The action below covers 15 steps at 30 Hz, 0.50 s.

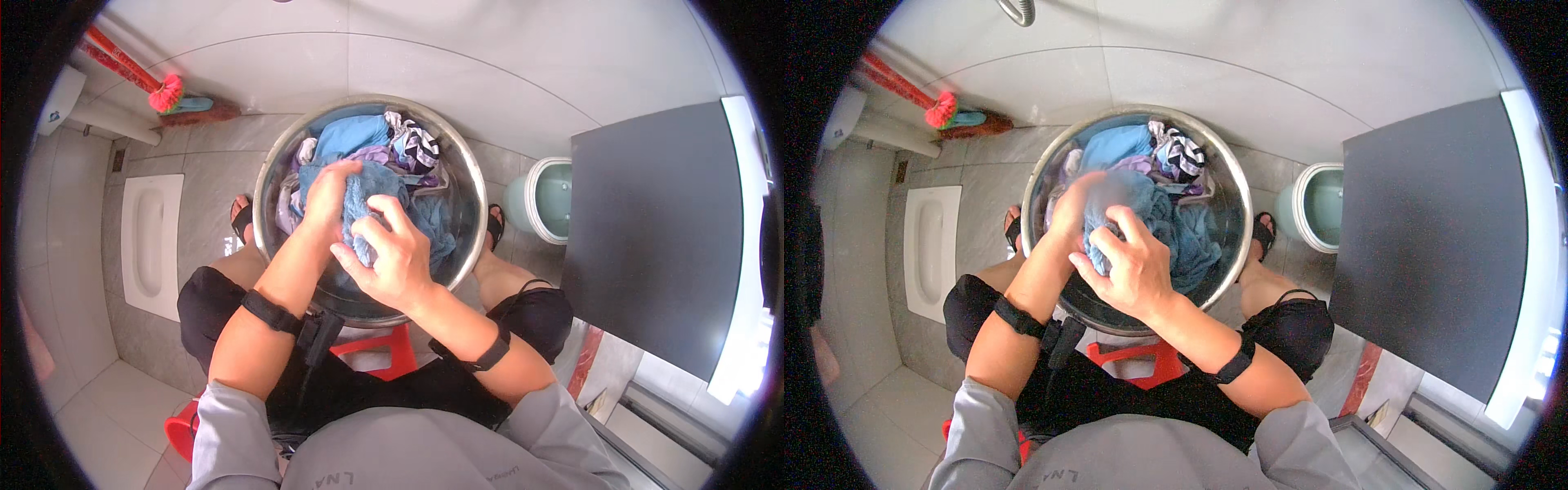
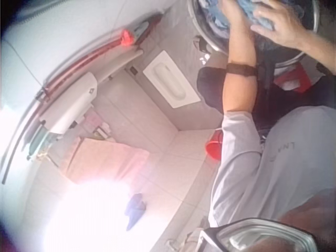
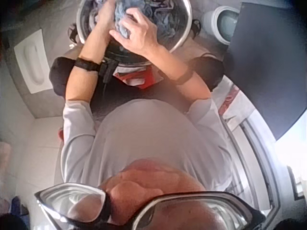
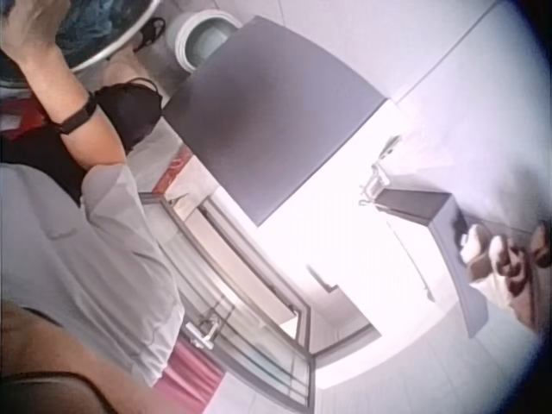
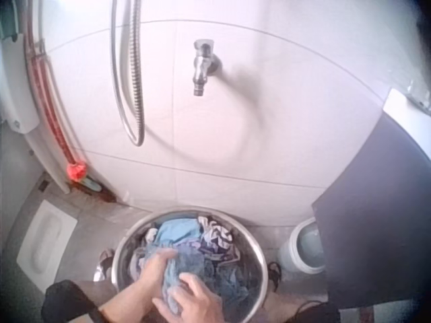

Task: The person is washing various items of clothing by hand in a large metal basin, scrubbing them, pouring out used water, and refilling the basin from a faucet.

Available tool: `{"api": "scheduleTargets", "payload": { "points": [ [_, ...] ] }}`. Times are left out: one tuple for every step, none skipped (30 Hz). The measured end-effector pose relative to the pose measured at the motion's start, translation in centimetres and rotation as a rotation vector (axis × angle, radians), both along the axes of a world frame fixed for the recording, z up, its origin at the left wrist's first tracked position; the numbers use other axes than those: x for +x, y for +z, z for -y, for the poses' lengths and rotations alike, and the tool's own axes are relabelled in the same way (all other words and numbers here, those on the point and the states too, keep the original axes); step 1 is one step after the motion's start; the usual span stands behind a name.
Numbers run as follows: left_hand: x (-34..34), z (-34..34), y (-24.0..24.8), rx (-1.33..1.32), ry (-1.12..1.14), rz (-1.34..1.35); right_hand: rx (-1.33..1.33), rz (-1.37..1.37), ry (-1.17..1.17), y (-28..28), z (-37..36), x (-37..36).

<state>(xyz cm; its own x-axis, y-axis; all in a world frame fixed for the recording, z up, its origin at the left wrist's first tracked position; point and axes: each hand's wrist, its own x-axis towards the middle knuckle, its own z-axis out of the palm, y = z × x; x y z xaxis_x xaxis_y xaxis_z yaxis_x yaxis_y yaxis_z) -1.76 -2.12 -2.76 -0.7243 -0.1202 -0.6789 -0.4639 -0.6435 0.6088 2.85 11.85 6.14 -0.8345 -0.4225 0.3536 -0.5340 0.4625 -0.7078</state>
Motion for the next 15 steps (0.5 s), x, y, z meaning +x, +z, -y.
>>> {"api": "scheduleTargets", "payload": {
  "points": [
    [0.3, -0.3, 0.6, 0.099, 0.001, -0.009, 0.001, -0.051, 0.0, -0.1, -0.1, -0.1],
    [0.9, -1.0, -0.1, -0.077, 0.022, -0.094, 0.002, -0.102, 0.001, -0.1, -0.2, -0.1],
    [1.5, -1.3, -0.3, -0.084, 0.024, -0.095, -0.004, -0.103, 0.003, -0.4, -0.1, -0.3],
    [1.8, -1.9, -0.4, -0.108, -0.031, -0.124, 0.011, -0.124, -0.007, -1.2, -0.4, -0.7],
    [2.3, -2.5, -0.6, -0.132, -0.085, -0.153, 0.026, -0.145, -0.017, -2.0, -0.7, -1.2],
    [2.9, -3.8, 0.8, 0.065, -0.01, -0.119, 0.028, -0.157, -0.085, -3.1, -1.2, -2.0],
    [2.9, -4.7, 1.7, 0.137, 0.076, -0.052, 0.032, -0.059, -0.191, -3.7, -1.1, -2.5],
    [3.0, -5.3, 1.8, 0.092, 0.019, -0.01, 0.071, -0.014, -0.282, -4.5, -1.5, -3.4],
    [3.1, -5.2, 1.9, 0.037, -0.034, 0.03, 0.101, 0.031, -0.369, -5.2, -1.8, -4.5],
    [3.4, -5.5, 2.2, 0.023, -0.077, 0.001, 0.06, 0.282, -0.439, -5.9, -2.7, -5.9],
    [3.5, -5.7, 2.0, 0.027, -0.082, 0.001, 0.019, 0.532, -0.507, -6.7, -3.9, -7.1],
    [3.5, -5.8, 2.0, 0.107, -0.088, -0.041, -0.147, 0.675, -0.529, -6.8, -4.3, -7.7],
    [3.4, -5.9, 2.0, 0.187, -0.094, -0.084, -0.27, 0.653, -0.582, -6.6, -4.3, -7.6],
    [3.3, -5.5, 2.0, 0.159, -0.105, -0.07, -0.284, 0.603, -0.587, -7.1, -4.7, -7.9],
    [2.8, -5.4, 2.2, 0.167, -0.11, -0.074, -0.295, 0.549, -0.594, -7.6, -5.5, -8.3]
  ]
}}
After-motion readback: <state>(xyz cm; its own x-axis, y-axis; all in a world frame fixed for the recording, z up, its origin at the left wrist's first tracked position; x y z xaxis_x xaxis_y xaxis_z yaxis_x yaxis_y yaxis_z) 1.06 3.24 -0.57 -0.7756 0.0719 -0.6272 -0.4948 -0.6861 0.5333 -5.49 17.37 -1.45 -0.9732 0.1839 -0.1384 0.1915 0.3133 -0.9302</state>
